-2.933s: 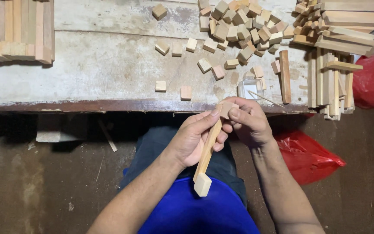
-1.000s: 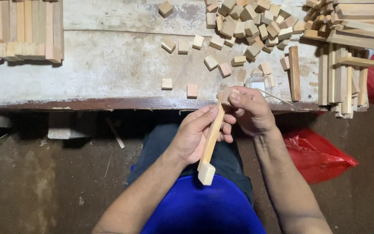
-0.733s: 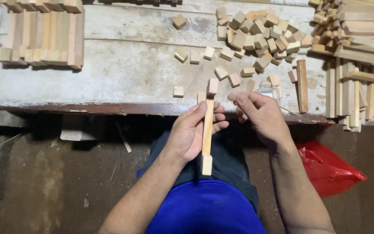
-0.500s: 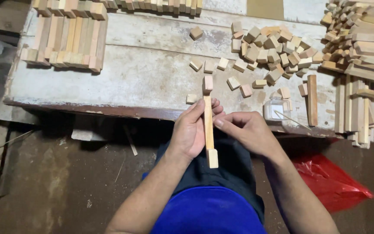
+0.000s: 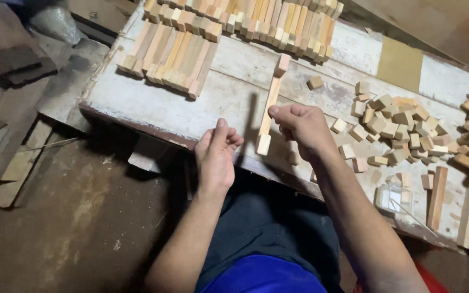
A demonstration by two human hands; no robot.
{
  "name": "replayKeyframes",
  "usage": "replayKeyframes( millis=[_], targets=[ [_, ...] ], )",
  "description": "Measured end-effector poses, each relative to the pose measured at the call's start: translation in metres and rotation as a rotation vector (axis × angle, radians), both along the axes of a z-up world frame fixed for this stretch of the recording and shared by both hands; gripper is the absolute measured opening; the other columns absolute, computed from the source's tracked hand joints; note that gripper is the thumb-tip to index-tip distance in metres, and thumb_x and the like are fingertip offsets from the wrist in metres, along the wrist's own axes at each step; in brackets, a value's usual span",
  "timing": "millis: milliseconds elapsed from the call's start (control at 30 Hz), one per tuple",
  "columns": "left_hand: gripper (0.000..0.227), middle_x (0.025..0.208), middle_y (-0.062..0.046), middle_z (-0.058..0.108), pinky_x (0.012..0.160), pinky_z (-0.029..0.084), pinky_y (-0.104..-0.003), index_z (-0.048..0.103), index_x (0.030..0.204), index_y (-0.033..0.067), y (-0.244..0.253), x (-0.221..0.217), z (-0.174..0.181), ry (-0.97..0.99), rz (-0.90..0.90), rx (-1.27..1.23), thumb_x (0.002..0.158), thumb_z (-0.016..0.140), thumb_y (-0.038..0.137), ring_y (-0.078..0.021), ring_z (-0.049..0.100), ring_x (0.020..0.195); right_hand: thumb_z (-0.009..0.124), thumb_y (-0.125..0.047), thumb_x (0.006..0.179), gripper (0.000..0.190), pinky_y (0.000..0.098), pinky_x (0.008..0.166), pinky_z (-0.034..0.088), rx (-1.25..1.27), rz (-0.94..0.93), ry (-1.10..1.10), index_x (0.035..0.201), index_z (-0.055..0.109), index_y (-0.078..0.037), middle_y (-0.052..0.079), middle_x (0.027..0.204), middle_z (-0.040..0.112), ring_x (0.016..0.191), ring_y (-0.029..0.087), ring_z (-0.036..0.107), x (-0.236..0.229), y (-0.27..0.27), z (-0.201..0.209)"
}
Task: Assembling small wooden components by applying glue to blocks and attaching them to sticks.
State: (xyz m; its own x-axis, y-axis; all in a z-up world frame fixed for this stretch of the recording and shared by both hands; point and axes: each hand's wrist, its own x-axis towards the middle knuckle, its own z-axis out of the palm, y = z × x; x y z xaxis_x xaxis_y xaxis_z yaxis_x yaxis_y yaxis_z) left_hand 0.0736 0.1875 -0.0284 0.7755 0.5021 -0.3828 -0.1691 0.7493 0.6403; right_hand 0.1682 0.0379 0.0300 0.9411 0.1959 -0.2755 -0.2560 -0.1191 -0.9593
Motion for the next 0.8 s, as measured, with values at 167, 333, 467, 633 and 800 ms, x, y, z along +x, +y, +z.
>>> replayKeyframes(
  millis=[167, 333, 467, 633, 800],
  targets=[
    [0.033, 0.083, -0.012, 0.065, 0.074, 0.063, -0.032, 0.062, 0.098, -0.0015, 0.025, 0.001, -0.009, 0.074, 0.113, 0.106, 0.100, 0.067, 0.031, -0.0175, 0.066, 0.073, 0.084, -0.019, 0.086, 0.030, 0.0203, 0.039, 0.029, -0.071, -0.002, 0.016, 0.067, 0.067, -0.003, 0.002, 0.046, 0.043, 0.039, 0.008, 0.043, 0.062, 0.079, -0.022],
    [0.027, 0.090, -0.015, 0.067, 0.080, 0.064, -0.035, 0.061, 0.111, -0.0019, 0.033, 0.003, -0.017, 0.090, 0.116, 0.065, 0.101, 0.064, 0.023, -0.0192, 0.068, 0.077, 0.083, -0.018, 0.086, 0.033, 0.0233, 0.038, 0.033, -0.200, -0.040, 0.016, 0.063, 0.066, -0.001, 0.004, 0.044, 0.047, 0.036, 0.011, 0.049, 0.115, 0.117, -0.082],
    [0.026, 0.091, -0.015, 0.066, 0.080, 0.064, -0.036, 0.060, 0.114, -0.0024, 0.034, 0.009, -0.022, 0.084, 0.113, 0.110, 0.100, 0.064, 0.020, -0.0187, 0.067, 0.078, 0.083, -0.019, 0.085, 0.030, 0.0264, 0.036, 0.041, -0.271, -0.046, 0.036, 0.067, 0.070, 0.001, 0.009, 0.048, 0.051, 0.038, 0.015, 0.053, 0.117, 0.133, -0.077],
    [0.027, 0.091, -0.016, 0.066, 0.080, 0.064, -0.037, 0.059, 0.114, -0.0039, 0.033, 0.011, -0.027, 0.082, 0.113, 0.136, 0.101, 0.063, 0.019, -0.0186, 0.067, 0.079, 0.079, -0.011, 0.085, 0.026, 0.0258, 0.039, 0.050, -0.318, -0.017, 0.038, 0.066, 0.071, 0.005, 0.014, 0.052, 0.056, 0.042, 0.015, 0.056, 0.111, 0.138, -0.060],
    [0.027, 0.094, -0.017, 0.066, 0.083, 0.064, -0.037, 0.059, 0.116, -0.0042, 0.034, 0.014, -0.029, 0.066, 0.104, 0.125, 0.100, 0.063, 0.017, -0.0187, 0.067, 0.081, 0.081, -0.014, 0.082, 0.023, 0.0320, 0.047, 0.064, -0.374, -0.040, -0.021, 0.077, 0.075, 0.007, 0.022, 0.061, 0.064, 0.051, 0.024, 0.071, 0.095, 0.143, -0.036]
  ],
)
